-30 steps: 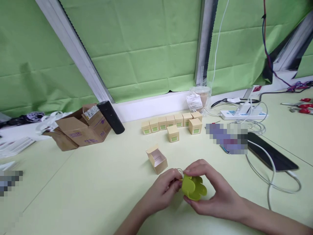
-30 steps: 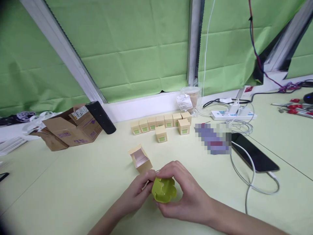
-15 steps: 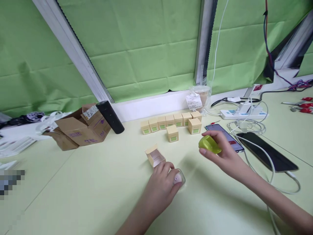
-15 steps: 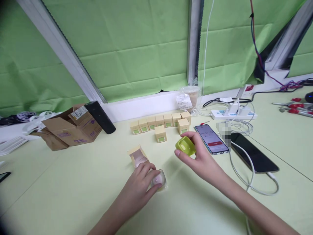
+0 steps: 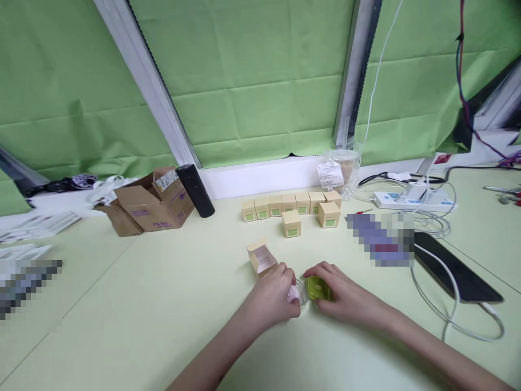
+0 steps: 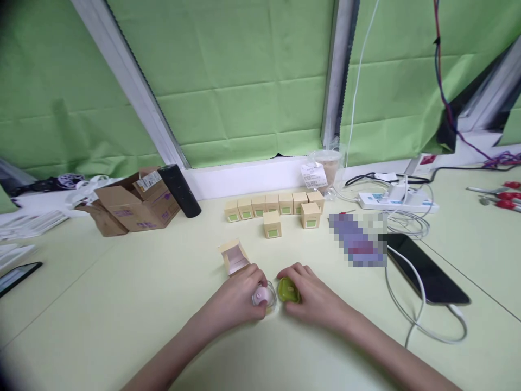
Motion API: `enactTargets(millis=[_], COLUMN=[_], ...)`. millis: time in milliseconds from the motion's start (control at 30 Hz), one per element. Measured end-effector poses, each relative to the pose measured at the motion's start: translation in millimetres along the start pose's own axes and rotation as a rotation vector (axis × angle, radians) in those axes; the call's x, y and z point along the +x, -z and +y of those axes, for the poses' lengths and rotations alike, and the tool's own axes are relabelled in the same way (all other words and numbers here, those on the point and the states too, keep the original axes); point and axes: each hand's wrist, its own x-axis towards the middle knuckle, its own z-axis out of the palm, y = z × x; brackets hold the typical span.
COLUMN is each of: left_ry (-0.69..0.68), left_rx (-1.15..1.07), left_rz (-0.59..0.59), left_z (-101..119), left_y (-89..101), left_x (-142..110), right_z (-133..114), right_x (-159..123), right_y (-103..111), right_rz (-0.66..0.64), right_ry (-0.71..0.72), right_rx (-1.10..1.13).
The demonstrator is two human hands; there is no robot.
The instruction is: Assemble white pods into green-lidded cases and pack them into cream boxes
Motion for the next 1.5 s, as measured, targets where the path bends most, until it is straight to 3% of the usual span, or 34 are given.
enactTargets(millis=[300,467,733,933,1100,1233,1367,1500], left_ry=[0.014,0.007,0.032,0.017,-0.039,-0.035,-0.003,-0.041], left_rx=[-0.132,-0.185,-0.261,-0.278,-0.343,-0.324,-0.255,-0.103], left_rz=[0.097,0.127,0.161,0.148,0.112,0.061,0.106,0.308], left_z=[-7,-12,-14,-15,-16,-13,-5,5], left_y=[-8.1,-13.5,-20.2,-23.4,-16.4,-16.6,-20.3,-12.9], left_x=[-5,-6,-2,-1,-12,-18,-15,-11], right_z=[-14,-15,-23,-23,-23,-23,-21,-25], right_x=[7,7,9,21,28,25,22,22], right_y=[-11,-14,-15,-3,10,10,7,10], right_rz=[0.083,0.168,0.186,0.086,-0.033,-0.025,0.062,0.263], right_ry=[0.149,0.178,0.181,0.156,0.051,0.013,0.068,-0.095], right_rx=[-0.218,-0.182,-0.095,-0.058,0.031,0.049,0.215,0.671])
